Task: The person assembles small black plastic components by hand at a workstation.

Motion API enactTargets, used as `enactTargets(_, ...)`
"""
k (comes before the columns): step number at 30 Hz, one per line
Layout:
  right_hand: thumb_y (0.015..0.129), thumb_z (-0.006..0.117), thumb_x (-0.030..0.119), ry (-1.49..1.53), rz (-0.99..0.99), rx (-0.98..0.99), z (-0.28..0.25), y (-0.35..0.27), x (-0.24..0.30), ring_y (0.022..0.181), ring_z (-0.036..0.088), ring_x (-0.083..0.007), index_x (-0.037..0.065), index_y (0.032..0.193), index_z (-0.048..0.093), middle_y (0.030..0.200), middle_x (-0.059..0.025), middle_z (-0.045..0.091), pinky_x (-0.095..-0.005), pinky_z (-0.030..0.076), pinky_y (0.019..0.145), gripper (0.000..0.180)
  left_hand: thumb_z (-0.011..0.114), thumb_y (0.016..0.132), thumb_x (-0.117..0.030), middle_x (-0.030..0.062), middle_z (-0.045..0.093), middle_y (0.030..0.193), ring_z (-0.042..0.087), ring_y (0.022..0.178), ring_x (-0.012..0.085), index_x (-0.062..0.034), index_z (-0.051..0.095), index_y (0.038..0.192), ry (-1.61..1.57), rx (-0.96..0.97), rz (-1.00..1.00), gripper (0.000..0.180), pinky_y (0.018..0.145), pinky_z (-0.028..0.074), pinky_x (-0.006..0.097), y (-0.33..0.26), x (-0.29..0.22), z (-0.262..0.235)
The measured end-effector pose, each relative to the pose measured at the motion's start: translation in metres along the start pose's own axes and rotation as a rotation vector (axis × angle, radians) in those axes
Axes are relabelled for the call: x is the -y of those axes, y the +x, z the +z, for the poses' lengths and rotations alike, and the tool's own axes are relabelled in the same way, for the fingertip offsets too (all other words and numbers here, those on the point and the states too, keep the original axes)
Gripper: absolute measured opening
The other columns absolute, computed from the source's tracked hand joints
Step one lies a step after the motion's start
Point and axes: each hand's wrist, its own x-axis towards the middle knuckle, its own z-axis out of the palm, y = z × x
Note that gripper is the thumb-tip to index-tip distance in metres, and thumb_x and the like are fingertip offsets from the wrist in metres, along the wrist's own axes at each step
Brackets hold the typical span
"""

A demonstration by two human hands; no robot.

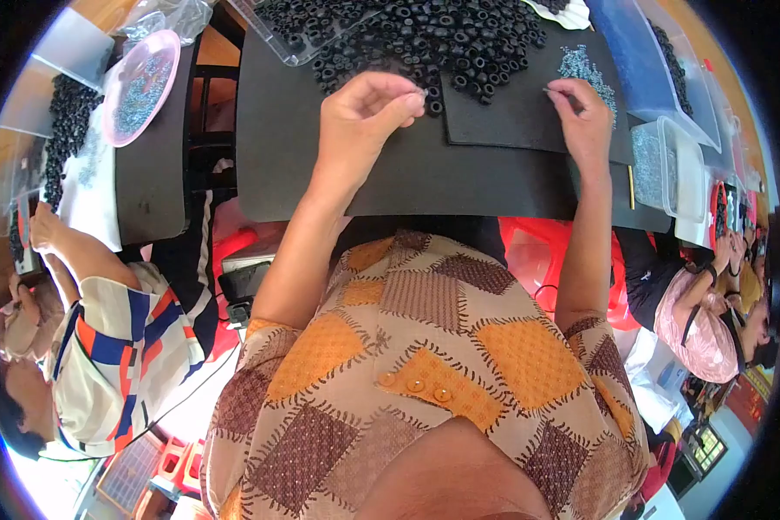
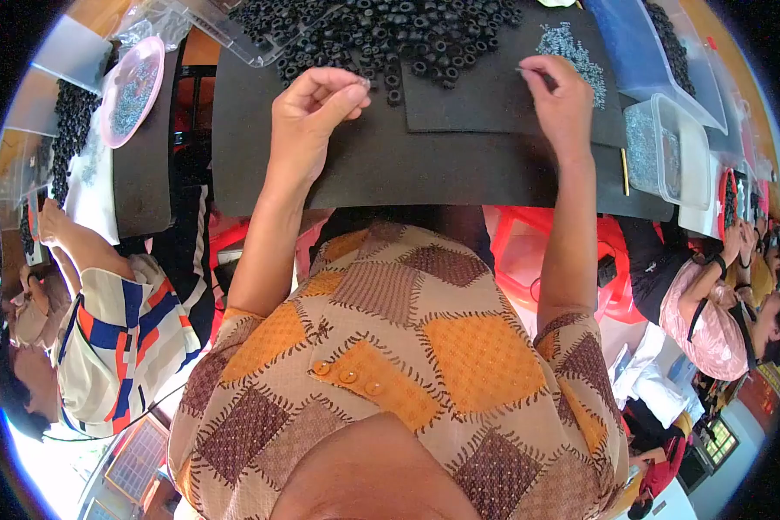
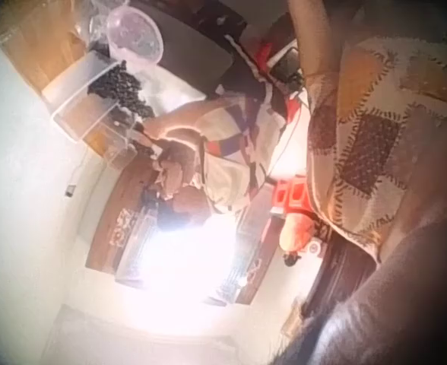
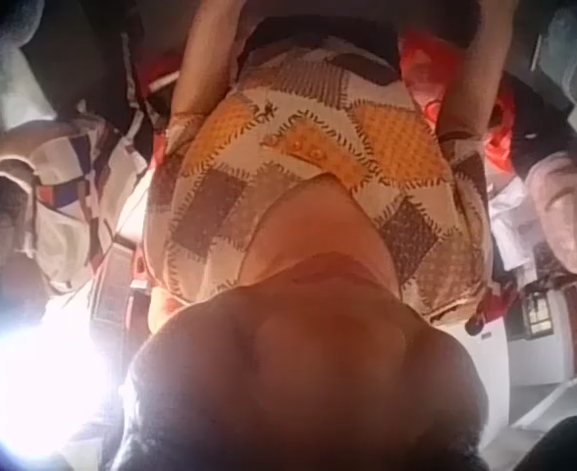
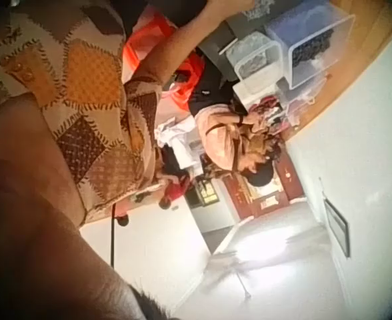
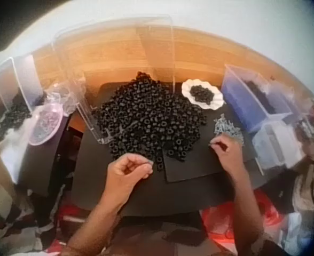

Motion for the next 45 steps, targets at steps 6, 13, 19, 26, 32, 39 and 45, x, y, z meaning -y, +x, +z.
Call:
enactTargets(6, 0.078, 0.071, 0.005, -0.273, -0.296, -0.34, 0.001, -0.002, 0.026, 0.095, 0.063, -0.0265, 0.009, 0.098, 0.069, 0.102, -0.0083, 0.065, -0.0331, 0.049, 0.083, 0.021, 0.069, 0.085, -0.002, 0.0084, 0.069, 0.095, 0.064, 0.081, 0.0118, -0.0016, 0.063, 0.097, 0.054, -0.113, 0.032, 0.012, 0.072, 0.051, 0.025, -0.027, 0.004, -0.008)
enactTargets(13, 0.075, 0.073, -0.001, 0.433, -0.524, 0.232, 0.046, -0.044, 0.115, 0.079, 0.065, -0.0214, 0.005, 0.096, 0.07, 0.091, -0.009, 0.067, -0.0281, 0.052, 0.068, 0.022, 0.067, 0.086, -0.003, 0.0088, 0.069, 0.091, 0.066, 0.081, 0.0124, 0.0004, 0.059, 0.106, -0.122, 0.125, -0.144, 0.022, 0.071, 0.053, 0.024, -0.034, 0.006, 0.015)
enactTargets(19, 0.076, 0.071, -0.004, 0.396, -0.528, 0.194, 0.05, -0.041, 0.103, 0.073, 0.065, -0.0195, 0.002, 0.089, 0.068, 0.087, -0.0087, 0.066, -0.0269, 0.051, 0.065, 0.015, 0.069, 0.085, -0.006, 0.0061, 0.069, 0.086, 0.066, 0.077, 0.0109, 0.0006, 0.067, 0.098, 0.289, 0.088, -0.033, 0.015, 0.068, 0.053, 0.026, -0.041, -0.002, 0.0)
enactTargets(26, 0.08, 0.066, -0.009, 0.466, -0.307, 0.112, 0.048, -0.048, 0.069, 0.075, 0.062, -0.0126, -0.001, 0.088, 0.066, 0.086, -0.0074, 0.064, -0.0236, 0.049, 0.066, 0.011, 0.07, 0.082, -0.006, 0.0064, 0.066, 0.098, 0.064, 0.086, 0.017, -0.0055, 0.071, 0.095, 1.048, -0.237, 0.342, 0.013, 0.071, 0.051, 0.028, -0.03, -0.016, -0.052)
enactTargets(32, 0.082, 0.065, -0.009, 0.607, -0.241, 0.15, 0.052, -0.046, 0.064, 0.074, 0.06, -0.0112, -0.001, 0.089, 0.066, 0.088, -0.0065, 0.063, -0.0224, 0.048, 0.065, 0.011, 0.072, 0.08, -0.011, 0.008, 0.063, 0.104, 0.058, 0.097, 0.0275, -0.009, 0.069, 0.104, 1.2, -0.08, 0.712, 0.024, 0.084, 0.047, 0.035, 0.023, -0.021, -0.034)
enactTargets(39, 0.081, 0.066, -0.008, 0.609, -0.215, 0.152, 0.052, -0.048, 0.065, 0.074, 0.06, -0.0101, 0.0, 0.09, 0.066, 0.087, -0.0055, 0.063, -0.0217, 0.048, 0.064, 0.011, 0.073, 0.077, -0.014, 0.0063, 0.064, 0.096, 0.059, 0.091, 0.0266, -0.0079, 0.071, 0.098, 1.237, 0.061, 0.735, 0.021, 0.08, 0.049, 0.036, 0.036, -0.016, -0.013)
enactTargets(45, 0.08, 0.069, -0.004, 0.526, -0.218, 0.144, 0.053, -0.045, 0.063, 0.074, 0.059, -0.0085, 0.002, 0.09, 0.067, 0.085, -0.0034, 0.063, -0.0209, 0.046, 0.063, 0.012, 0.075, 0.075, -0.015, 0.0051, 0.063, 0.094, 0.059, 0.09, 0.0258, -0.0099, 0.071, 0.095, 1.164, 0.076, 0.644, 0.021, 0.079, 0.05, 0.035, 0.021, -0.006, -0.001)
